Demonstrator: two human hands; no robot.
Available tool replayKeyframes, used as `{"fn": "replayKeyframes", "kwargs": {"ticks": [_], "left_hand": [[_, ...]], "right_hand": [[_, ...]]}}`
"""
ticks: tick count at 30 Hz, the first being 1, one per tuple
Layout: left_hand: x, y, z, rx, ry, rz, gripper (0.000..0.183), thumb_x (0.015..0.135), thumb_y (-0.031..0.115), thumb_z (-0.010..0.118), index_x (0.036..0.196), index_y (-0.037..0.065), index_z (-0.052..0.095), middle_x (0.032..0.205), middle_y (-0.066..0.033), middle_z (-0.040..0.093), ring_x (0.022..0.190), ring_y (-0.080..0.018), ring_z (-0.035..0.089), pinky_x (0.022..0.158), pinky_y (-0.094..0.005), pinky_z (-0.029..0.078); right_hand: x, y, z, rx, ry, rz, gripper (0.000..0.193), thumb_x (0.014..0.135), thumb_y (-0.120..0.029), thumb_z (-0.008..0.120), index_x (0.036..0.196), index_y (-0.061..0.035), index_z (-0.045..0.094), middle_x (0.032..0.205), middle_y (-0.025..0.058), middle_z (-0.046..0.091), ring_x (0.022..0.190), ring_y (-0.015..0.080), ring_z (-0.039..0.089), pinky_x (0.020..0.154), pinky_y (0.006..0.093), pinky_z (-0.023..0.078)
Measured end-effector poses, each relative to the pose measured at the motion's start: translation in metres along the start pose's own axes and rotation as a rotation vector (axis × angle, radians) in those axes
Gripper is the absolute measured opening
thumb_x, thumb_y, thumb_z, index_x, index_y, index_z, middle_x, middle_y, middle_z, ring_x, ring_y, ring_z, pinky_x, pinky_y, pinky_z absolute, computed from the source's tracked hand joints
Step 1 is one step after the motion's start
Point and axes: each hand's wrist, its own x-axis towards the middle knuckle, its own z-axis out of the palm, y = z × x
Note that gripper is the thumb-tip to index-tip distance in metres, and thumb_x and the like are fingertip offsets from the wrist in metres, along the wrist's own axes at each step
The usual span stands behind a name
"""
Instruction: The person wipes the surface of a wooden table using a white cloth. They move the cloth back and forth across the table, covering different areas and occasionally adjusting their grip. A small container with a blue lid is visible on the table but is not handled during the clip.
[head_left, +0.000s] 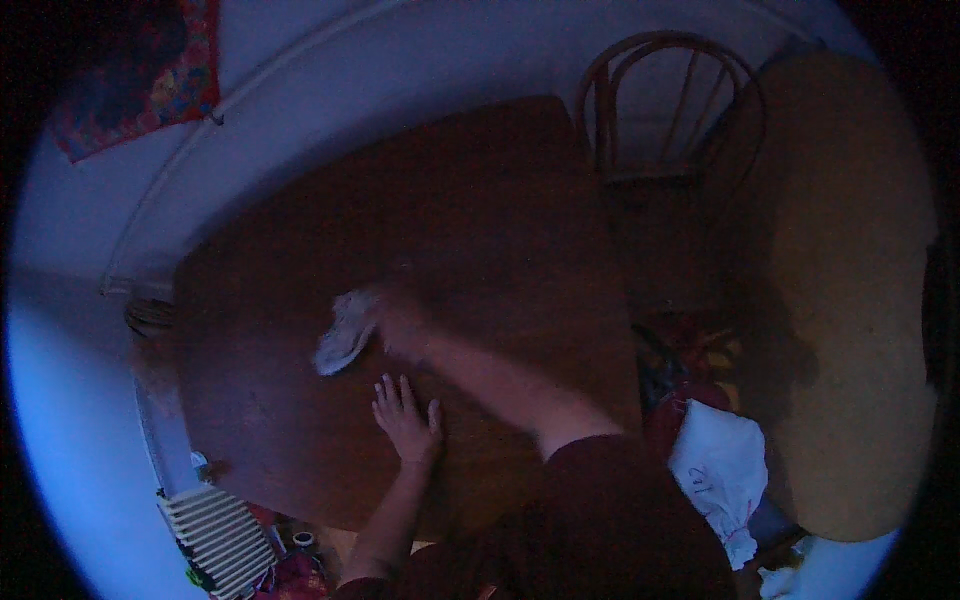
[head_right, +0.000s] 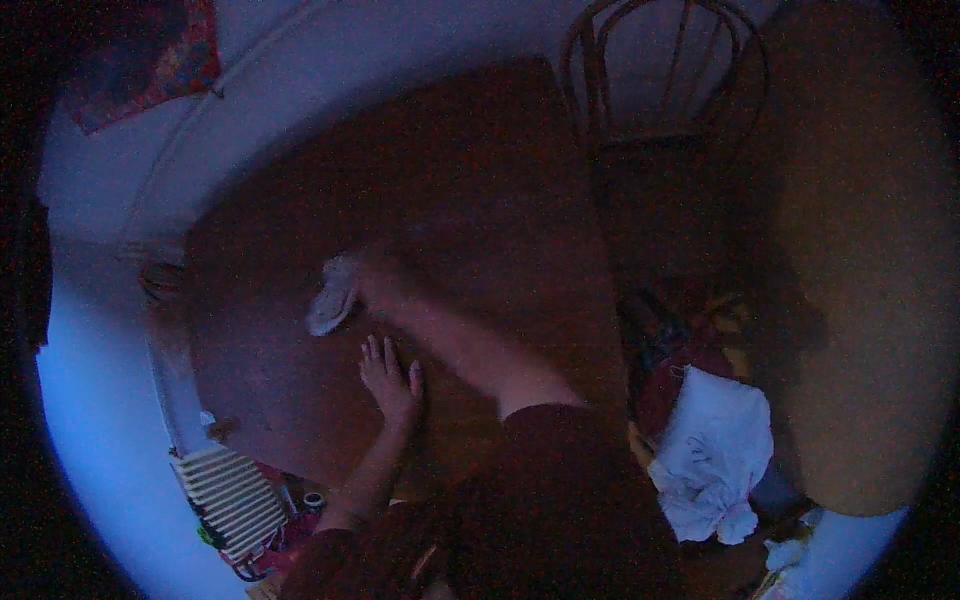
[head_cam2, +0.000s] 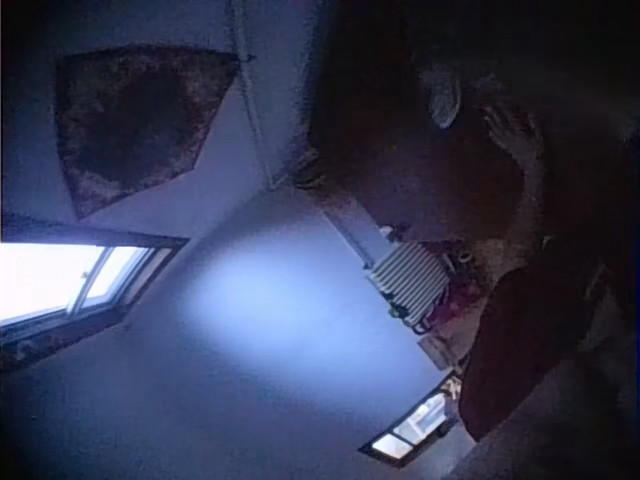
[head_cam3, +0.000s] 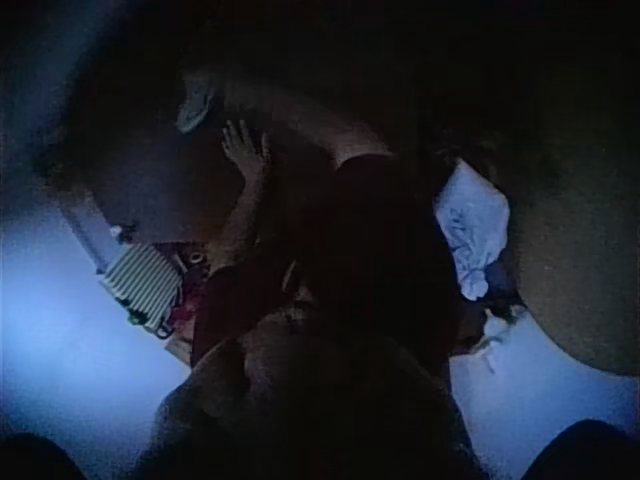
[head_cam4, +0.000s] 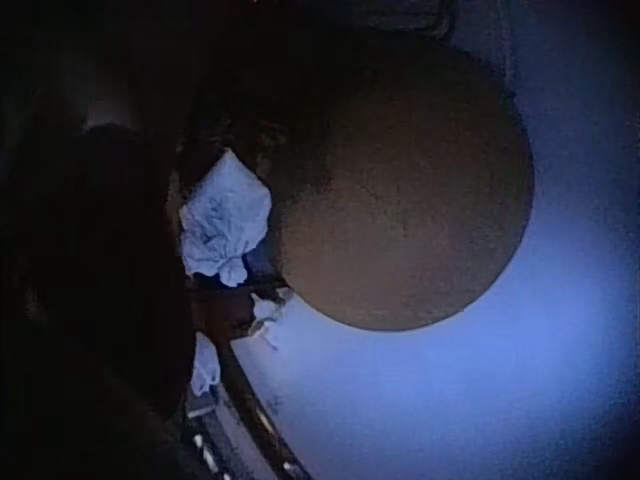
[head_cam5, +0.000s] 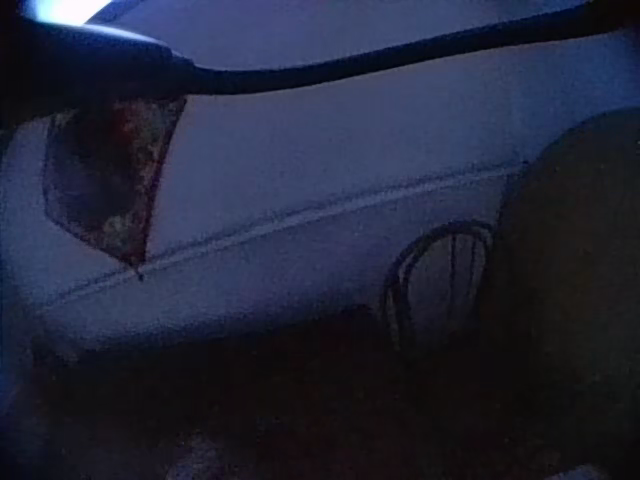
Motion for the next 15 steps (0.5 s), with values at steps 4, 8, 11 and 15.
{"fn": "replayKeyframes", "kwargs": {"ticks": [4, 8, 11, 15], "left_hand": [[-0.004, 0.004, -0.006, 0.006, -0.006, -0.038, 0.064, 0.085, 0.034, 0.056, 0.136, 0.002, 0.037, 0.148, -0.0208, 0.022, 0.138, -0.0386, 0.017, 0.110, -0.0548, 0.013], [0.000, 0.013, -0.004, 0.003, -0.002, -0.012, 0.063, 0.085, 0.034, 0.057, 0.136, 0.002, 0.037, 0.148, -0.0206, 0.023, 0.137, -0.0390, 0.018, 0.109, -0.0553, 0.013], [0.000, 0.019, -0.001, 0.003, 0.003, 0.008, 0.063, 0.085, 0.034, 0.057, 0.136, 0.002, 0.038, 0.148, -0.0204, 0.023, 0.137, -0.0390, 0.018, 0.109, -0.0556, 0.014], [-0.004, 0.011, 0.005, 0.021, 0.005, 0.020, 0.062, 0.086, 0.033, 0.056, 0.136, 0.002, 0.037, 0.148, -0.0204, 0.022, 0.138, -0.0386, 0.018, 0.109, -0.0560, 0.014]], "right_hand": [[-0.029, 0.133, -0.130, -0.119, 0.227, 0.368, 0.019, 0.075, -0.016, 0.062, 0.093, -0.0130, 0.069, 0.100, 0.0101, 0.064, 0.093, 0.0259, 0.061, 0.084, 0.0390, 0.050], [-0.074, 0.204, -0.172, -0.575, 0.527, 0.616, 0.023, 0.083, -0.018, 0.051, 0.098, -0.0127, 0.068, 0.097, 0.0111, 0.064, 0.088, 0.0265, 0.062, 0.081, 0.0421, 0.050], [-0.034, 0.170, -0.081, -0.211, 0.526, 0.486, 0.028, 0.086, -0.014, 0.044, 0.105, -0.0064, 0.063, 0.107, 0.0153, 0.059, 0.100, 0.0285, 0.057, 0.087, 0.0429, 0.046], [-0.033, 0.013, 0.046, 0.246, 0.384, 0.260, 0.042, 0.082, -0.018, 0.050, 0.121, -0.0050, 0.054, 0.124, 0.0191, 0.052, 0.114, 0.0284, 0.049, 0.097, 0.0414, 0.041]]}}
